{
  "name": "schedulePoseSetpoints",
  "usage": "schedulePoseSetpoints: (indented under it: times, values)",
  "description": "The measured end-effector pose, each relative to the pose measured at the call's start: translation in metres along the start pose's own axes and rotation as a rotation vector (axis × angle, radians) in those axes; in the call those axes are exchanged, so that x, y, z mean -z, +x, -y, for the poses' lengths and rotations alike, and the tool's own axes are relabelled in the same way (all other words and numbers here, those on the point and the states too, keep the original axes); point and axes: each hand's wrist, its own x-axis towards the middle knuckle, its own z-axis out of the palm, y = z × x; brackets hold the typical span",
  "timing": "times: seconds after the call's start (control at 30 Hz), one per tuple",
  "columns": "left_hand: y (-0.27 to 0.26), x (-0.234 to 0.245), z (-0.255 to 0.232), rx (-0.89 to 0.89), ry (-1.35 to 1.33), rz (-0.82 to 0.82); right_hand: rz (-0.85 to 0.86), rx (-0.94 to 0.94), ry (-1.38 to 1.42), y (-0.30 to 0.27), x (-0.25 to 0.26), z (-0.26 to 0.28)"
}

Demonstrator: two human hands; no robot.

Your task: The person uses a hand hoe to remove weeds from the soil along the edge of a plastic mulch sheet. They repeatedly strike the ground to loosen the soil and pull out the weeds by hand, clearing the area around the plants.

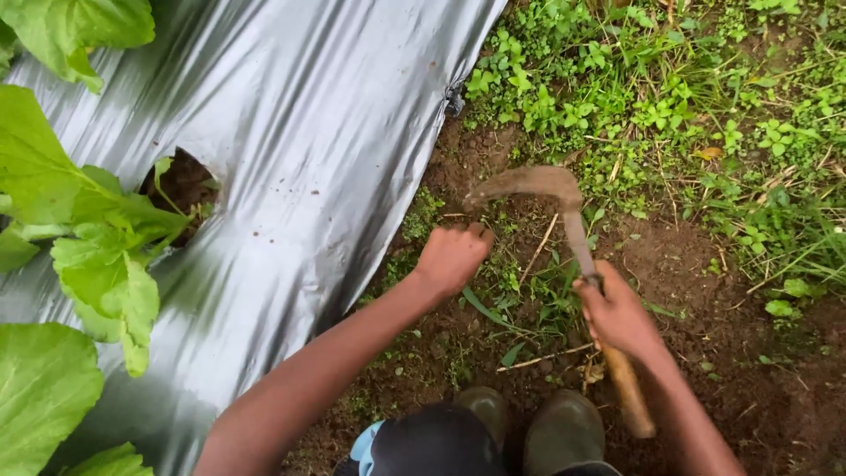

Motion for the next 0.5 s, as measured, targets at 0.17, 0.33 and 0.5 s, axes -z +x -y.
schedulePoseSetpoints:
  times: [0.17,0.33,0.5]
  values:
    - [0.0,0.013,-0.012,-0.014,0.011,0.089,-0.156,0.027,0.111,-0.003,-0.008,0.035]
    - [0.003,0.004,-0.018,-0.054,0.064,0.114,-0.124,0.034,0.142,0.002,-0.014,0.032]
    - [0.01,-0.023,-0.016,-0.068,-0.03,0.103,-0.008,-0.013,-0.217,-0.024,0.014,0.009]
